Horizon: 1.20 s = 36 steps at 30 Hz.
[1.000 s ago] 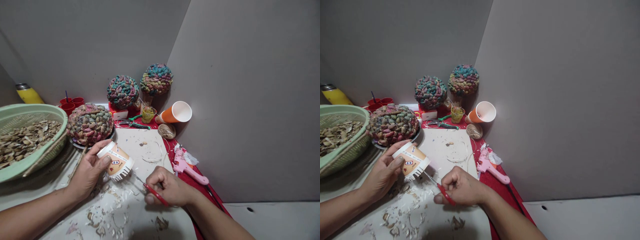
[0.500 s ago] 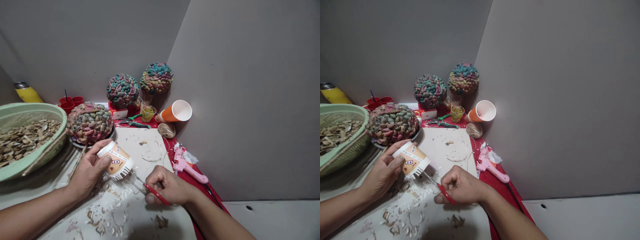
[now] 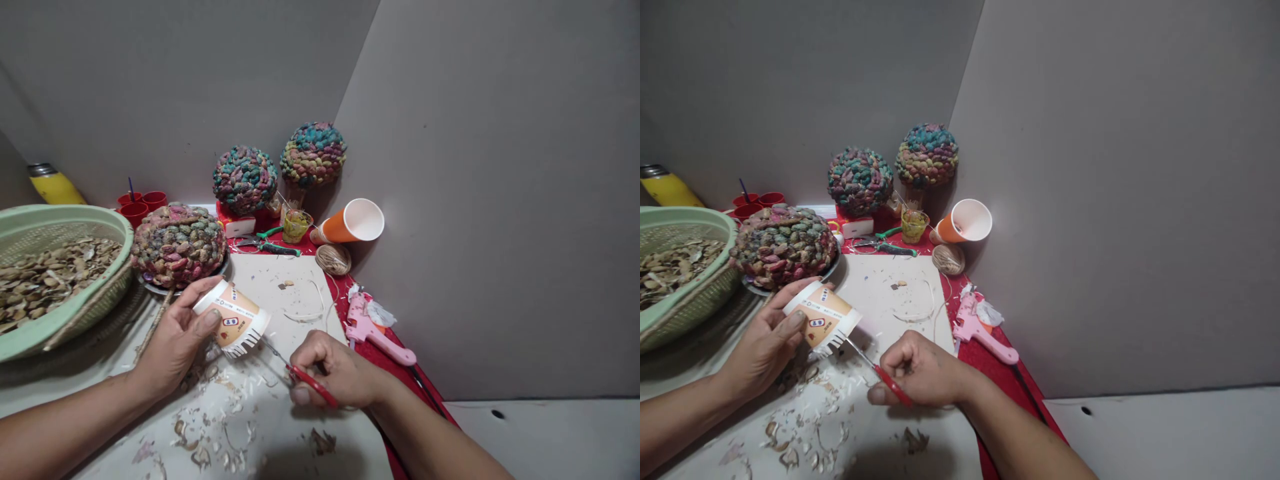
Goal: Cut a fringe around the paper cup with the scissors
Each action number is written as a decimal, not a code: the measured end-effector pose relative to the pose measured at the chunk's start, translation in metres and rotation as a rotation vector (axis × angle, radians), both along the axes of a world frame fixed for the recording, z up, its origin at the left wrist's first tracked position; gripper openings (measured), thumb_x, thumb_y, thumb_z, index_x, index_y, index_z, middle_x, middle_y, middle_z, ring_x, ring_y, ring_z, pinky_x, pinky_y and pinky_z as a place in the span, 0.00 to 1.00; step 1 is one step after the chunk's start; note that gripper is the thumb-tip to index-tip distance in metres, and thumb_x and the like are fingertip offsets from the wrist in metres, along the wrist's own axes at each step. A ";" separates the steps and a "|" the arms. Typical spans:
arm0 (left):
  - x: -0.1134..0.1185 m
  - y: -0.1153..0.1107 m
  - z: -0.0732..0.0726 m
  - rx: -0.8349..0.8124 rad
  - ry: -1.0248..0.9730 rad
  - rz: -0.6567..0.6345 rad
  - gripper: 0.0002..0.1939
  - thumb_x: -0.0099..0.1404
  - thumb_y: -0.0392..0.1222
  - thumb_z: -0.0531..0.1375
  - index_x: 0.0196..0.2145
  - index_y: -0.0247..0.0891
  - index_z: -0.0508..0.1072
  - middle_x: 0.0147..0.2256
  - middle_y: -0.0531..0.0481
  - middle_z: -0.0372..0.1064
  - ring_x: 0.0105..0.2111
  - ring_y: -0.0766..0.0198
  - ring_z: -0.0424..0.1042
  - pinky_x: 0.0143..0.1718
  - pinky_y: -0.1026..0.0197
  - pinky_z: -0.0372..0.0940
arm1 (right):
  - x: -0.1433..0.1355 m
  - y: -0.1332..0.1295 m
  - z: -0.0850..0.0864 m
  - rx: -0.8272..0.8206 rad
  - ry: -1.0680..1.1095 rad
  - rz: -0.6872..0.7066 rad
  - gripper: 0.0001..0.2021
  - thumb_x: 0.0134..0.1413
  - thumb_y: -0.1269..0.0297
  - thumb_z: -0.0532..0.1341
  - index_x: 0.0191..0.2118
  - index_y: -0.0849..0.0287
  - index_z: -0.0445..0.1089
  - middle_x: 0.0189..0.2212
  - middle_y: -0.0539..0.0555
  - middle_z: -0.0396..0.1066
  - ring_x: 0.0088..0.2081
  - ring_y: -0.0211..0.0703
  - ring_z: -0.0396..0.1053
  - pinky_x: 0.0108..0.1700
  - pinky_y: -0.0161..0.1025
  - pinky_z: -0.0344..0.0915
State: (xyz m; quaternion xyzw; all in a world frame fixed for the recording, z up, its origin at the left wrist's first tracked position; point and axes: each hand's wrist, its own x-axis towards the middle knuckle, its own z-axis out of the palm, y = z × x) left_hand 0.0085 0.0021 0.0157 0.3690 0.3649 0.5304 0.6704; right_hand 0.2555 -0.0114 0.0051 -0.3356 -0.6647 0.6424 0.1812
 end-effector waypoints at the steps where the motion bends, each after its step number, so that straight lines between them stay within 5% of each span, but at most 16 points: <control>1: 0.000 0.000 0.000 0.001 -0.003 -0.002 0.26 0.55 0.45 0.72 0.51 0.42 0.73 0.42 0.46 0.80 0.37 0.59 0.78 0.41 0.61 0.73 | 0.000 0.000 0.000 -0.004 0.001 0.004 0.32 0.45 0.42 0.70 0.14 0.59 0.51 0.12 0.40 0.45 0.17 0.26 0.41 0.19 0.29 0.40; 36: -0.003 -0.001 -0.004 -0.026 0.005 -0.045 0.27 0.55 0.45 0.72 0.52 0.43 0.75 0.45 0.43 0.80 0.41 0.54 0.80 0.42 0.58 0.74 | -0.002 -0.001 0.000 -0.059 0.021 -0.018 0.31 0.43 0.48 0.73 0.13 0.61 0.54 0.10 0.40 0.48 0.16 0.24 0.43 0.17 0.26 0.43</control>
